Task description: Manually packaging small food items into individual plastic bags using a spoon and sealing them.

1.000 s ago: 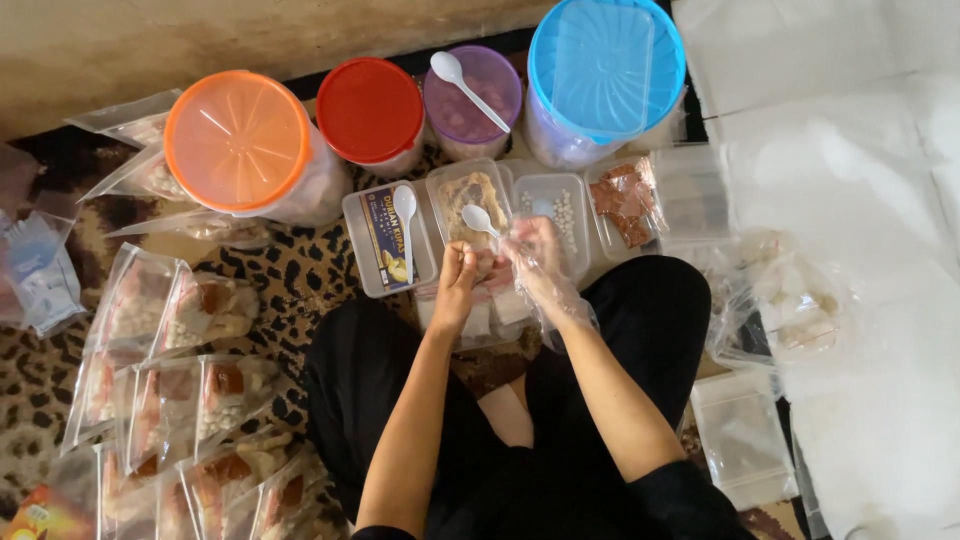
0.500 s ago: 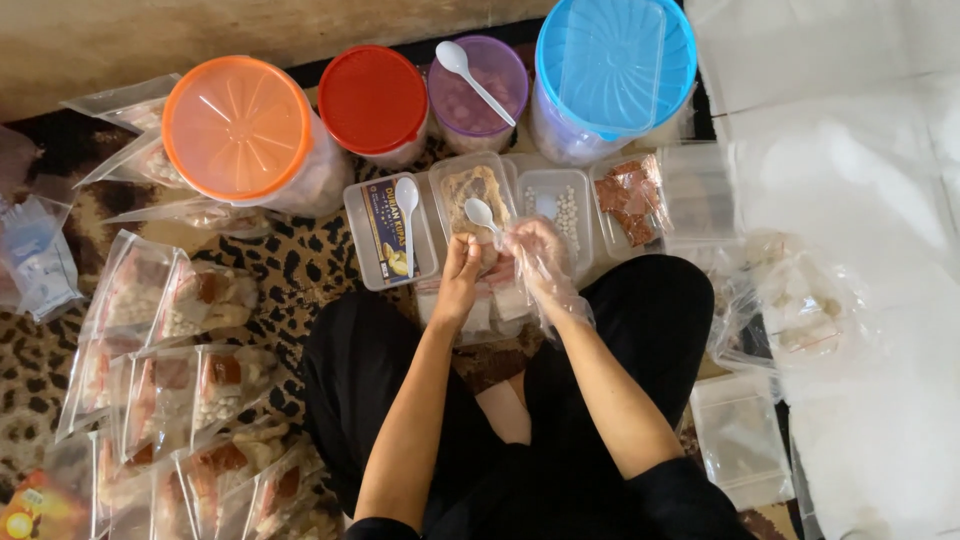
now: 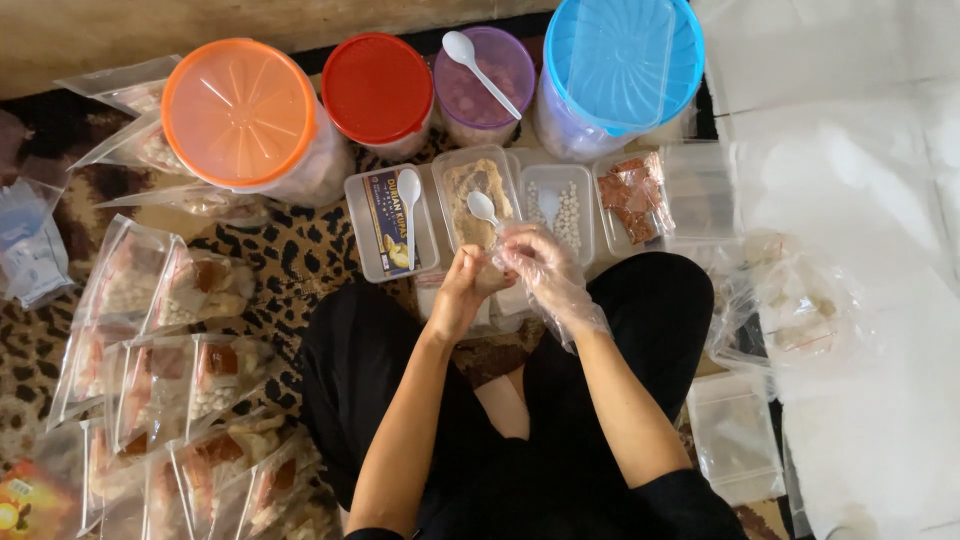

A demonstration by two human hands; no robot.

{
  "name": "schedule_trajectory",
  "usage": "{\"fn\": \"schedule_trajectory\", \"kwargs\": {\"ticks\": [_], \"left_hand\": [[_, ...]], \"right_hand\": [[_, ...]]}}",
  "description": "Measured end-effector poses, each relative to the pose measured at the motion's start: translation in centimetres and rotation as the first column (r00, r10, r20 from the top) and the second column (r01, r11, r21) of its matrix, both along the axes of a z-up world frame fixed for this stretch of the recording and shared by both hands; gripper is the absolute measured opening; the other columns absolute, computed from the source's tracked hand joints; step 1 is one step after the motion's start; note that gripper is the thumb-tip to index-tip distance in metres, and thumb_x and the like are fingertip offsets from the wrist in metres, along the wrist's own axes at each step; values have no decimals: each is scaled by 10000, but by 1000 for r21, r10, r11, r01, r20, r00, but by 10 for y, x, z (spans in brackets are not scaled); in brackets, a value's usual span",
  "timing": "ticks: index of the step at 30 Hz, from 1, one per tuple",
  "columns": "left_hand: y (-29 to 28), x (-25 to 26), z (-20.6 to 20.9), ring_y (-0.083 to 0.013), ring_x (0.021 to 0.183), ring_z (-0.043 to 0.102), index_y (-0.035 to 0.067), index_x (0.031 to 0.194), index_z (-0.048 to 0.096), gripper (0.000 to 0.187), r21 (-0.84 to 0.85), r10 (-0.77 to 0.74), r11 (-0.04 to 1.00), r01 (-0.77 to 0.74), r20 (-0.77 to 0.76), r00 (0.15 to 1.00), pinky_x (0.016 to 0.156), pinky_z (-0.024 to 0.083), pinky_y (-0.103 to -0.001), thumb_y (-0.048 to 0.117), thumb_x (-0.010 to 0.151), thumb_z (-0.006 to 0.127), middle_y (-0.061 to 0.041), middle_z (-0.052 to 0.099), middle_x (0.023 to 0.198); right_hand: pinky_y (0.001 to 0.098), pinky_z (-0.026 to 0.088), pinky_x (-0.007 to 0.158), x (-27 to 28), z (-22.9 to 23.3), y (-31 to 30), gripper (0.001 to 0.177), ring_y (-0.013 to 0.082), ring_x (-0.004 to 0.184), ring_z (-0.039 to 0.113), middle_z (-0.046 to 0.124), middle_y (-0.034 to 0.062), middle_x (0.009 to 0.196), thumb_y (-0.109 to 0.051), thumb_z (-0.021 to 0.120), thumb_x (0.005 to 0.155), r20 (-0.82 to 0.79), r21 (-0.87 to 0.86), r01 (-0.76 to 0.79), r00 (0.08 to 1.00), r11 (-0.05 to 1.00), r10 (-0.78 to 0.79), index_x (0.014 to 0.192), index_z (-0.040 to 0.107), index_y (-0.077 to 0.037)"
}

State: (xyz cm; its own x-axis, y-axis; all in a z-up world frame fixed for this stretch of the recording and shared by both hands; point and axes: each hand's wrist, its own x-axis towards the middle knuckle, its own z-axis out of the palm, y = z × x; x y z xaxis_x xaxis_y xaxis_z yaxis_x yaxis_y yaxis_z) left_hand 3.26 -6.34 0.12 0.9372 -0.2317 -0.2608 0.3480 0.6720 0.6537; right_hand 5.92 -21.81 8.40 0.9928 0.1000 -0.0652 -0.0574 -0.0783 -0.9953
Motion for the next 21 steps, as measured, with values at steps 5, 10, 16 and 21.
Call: {"fn": "schedule_trajectory", "kwargs": {"ticks": [5,10,16,21], "left_hand": [[10,-14,18,-289,1083,697,112,1322,457,561,-43,-84,995,86,43,996,1031,499,-564,586,1022,441,-111,681,1137],[23,-24,12,-324,1148,634,-18,1482,447,764,61,-117,992,110,142,983,1050,463,-610,593,1024,423,-185,653,1251],[35,-24,19,-275,1152,629,-7,1464,492,746,62,-142,989,133,172,975,999,527,-553,583,1011,445,-167,659,1183],[41,-25,-6,-244,1129,617,-16,1468,481,777,6,-132,991,133,144,981,948,573,-515,576,968,546,-151,611,1155]], "right_hand": [[337,558,837,0,9,-1,92,186,921,659,690,24,1216,-240,714,966,176,-168,-120,973,978,150,1011,736,-163],[368,554,859,-1,-2,6,100,229,955,672,684,37,1211,-268,686,984,210,-205,-176,953,963,219,1011,728,-181],[370,548,844,-1,-3,13,112,227,940,673,705,45,1171,-261,659,1005,226,-215,-186,946,959,234,1007,731,-175],[366,548,839,-1,12,25,88,223,956,691,719,47,1123,-228,703,987,232,-244,-187,942,951,245,1035,739,-163]]}}
